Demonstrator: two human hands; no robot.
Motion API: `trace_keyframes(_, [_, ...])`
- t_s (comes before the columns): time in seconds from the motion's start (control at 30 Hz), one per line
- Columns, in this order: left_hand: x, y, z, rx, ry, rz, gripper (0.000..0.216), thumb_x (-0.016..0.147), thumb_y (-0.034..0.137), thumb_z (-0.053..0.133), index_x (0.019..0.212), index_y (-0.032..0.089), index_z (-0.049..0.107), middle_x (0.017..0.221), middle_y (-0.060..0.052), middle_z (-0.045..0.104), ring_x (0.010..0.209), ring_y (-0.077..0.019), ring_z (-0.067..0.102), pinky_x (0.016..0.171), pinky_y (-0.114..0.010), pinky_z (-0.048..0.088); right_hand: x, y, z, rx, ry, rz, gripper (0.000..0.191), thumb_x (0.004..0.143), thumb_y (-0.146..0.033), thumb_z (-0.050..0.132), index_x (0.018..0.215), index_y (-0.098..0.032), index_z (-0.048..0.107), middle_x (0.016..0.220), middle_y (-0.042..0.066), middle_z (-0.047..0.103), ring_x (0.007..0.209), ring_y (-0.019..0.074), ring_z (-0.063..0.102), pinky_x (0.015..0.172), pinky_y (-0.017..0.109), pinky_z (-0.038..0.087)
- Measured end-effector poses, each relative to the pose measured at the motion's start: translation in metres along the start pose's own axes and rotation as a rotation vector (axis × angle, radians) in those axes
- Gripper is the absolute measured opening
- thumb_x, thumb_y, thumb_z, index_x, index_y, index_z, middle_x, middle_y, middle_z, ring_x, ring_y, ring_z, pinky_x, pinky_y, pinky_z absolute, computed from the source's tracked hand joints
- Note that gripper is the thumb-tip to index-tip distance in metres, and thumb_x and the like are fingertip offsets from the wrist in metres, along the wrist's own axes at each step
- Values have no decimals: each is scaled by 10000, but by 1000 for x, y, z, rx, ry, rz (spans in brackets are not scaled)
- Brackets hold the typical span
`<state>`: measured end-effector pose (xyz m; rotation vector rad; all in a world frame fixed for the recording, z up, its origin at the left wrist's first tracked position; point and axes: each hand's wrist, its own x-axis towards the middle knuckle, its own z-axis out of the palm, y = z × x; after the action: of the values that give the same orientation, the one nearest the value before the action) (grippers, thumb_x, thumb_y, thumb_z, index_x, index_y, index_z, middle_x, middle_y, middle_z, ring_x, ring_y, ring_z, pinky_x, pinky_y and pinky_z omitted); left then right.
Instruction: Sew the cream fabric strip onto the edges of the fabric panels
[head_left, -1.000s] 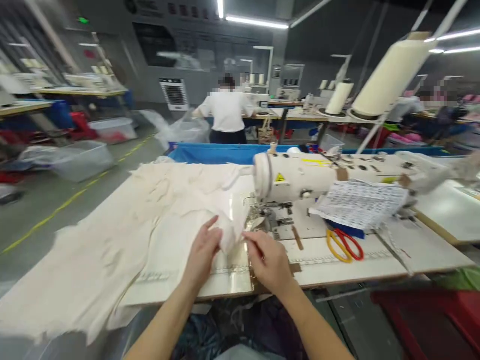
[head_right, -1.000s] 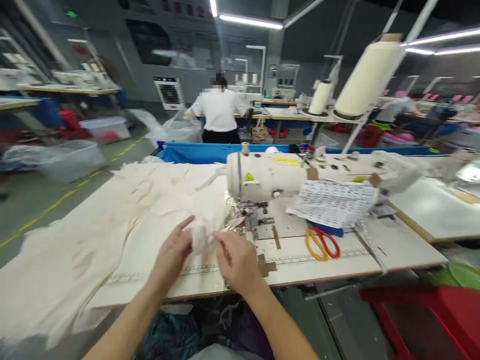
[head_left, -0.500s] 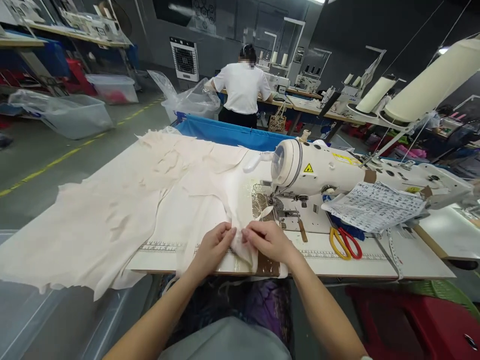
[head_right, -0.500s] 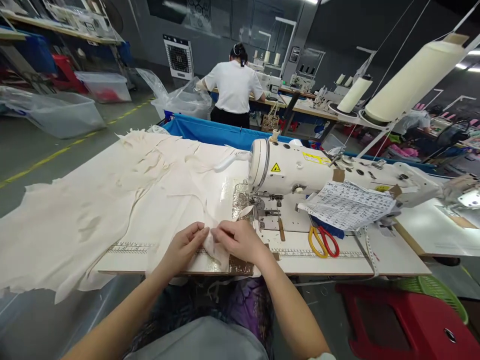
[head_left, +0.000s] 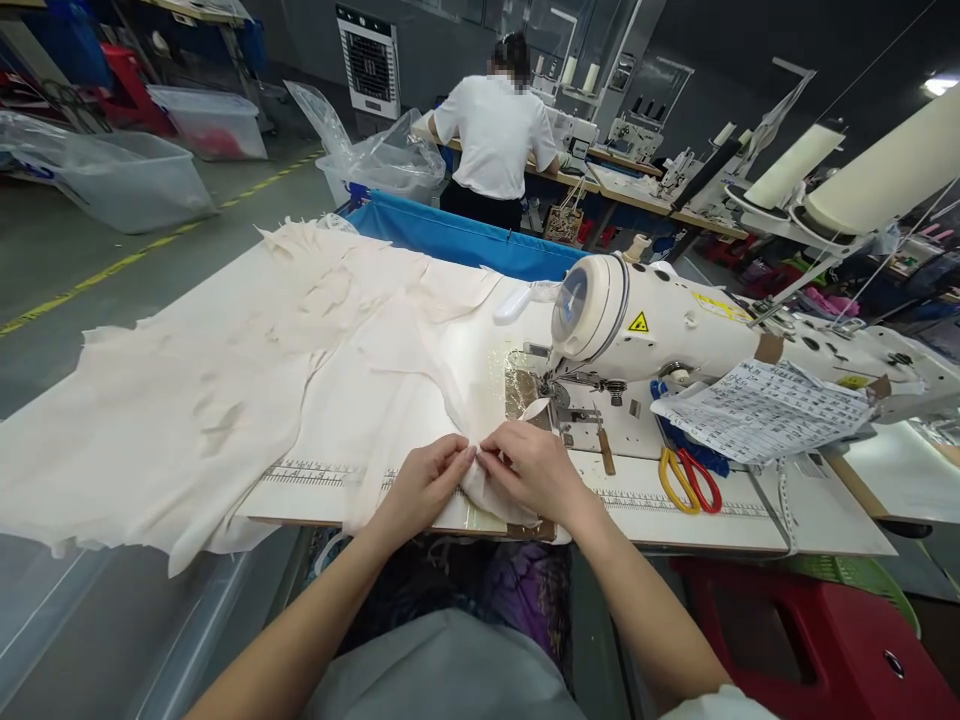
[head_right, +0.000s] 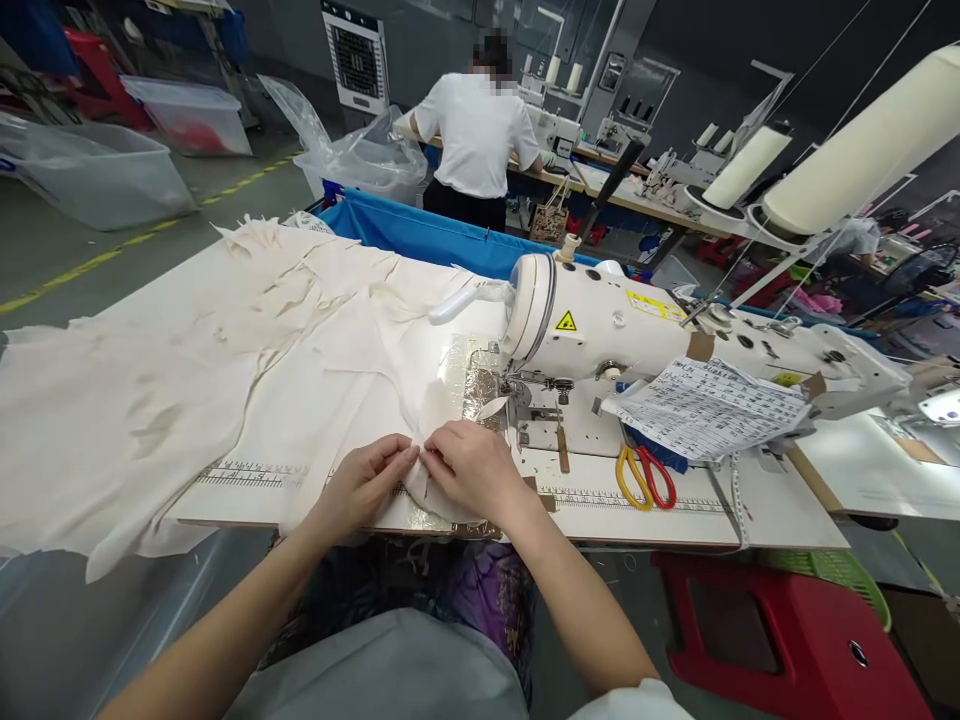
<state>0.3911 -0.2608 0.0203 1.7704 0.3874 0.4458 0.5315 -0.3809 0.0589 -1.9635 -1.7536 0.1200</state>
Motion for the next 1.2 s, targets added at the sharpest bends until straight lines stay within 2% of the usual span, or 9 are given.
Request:
trace_keyframes(0.17, [1,0,-1,11,-24,-13,380,937,499,479,727,193,560,573,41,486,557,-132,429,553,-254,330,1,1,-3,119,-55,28,175,934,-89,550,828,-176,658,753,21,702,704,159,633,667,252,441])
trace_keyframes(0.33, [2,-1,-1,40,-56,-9,386,947,503,466,739,189,553,584,46,462,569,-129,426,562,-251,330,2,5,-3,238,-79,84,142,912,-122,605,802,-179,673,687,-18,677,606,121,590,574,211,404])
trace_keyframes(0.47, [1,-2,-1,80,-58,-9,403,958,506,443,722,190,527,585,51,423,570,-126,405,561,-251,323,3,8,-1,296,-73,106,156,864,-71,599,759,-165,666,651,-10,664,574,117,553,561,215,379])
trace_keyframes(0.67, [1,-1,-2,72,-110,-8,389,975,503,434,785,195,579,648,14,578,635,-158,524,621,-263,401,3,14,-6,424,-158,122,181,945,-142,553,820,-168,681,637,-21,699,574,113,592,552,192,414])
trace_keyframes(0.83, [0,0,-2,16,-147,1,364,998,470,426,820,198,588,739,-7,680,708,-169,605,686,-260,439,4,19,-7,401,-155,128,162,901,-131,584,773,-166,677,597,-37,626,559,106,535,543,200,367])
trace_keyframes(1.0, [0,-2,0,82,-113,2,373,987,476,429,797,192,579,687,1,637,643,-156,545,617,-259,388,2,17,-10,381,-179,105,167,939,-167,558,865,-167,708,679,-15,691,603,113,590,574,200,401])
trace_keyframes(1.1, [0,-2,1,114,-107,10,368,983,465,426,808,187,591,667,9,611,624,-148,524,604,-257,372,1,14,-10,307,-134,94,153,901,-150,580,797,-175,690,666,-10,666,610,124,563,580,223,361])
trace_keyframes(1.2, [2,-2,2,122,-82,16,363,975,458,431,776,189,572,596,37,523,572,-133,460,574,-255,340,2,11,-10,235,-59,85,158,851,-126,580,716,-186,636,656,-2,626,628,142,525,593,259,317])
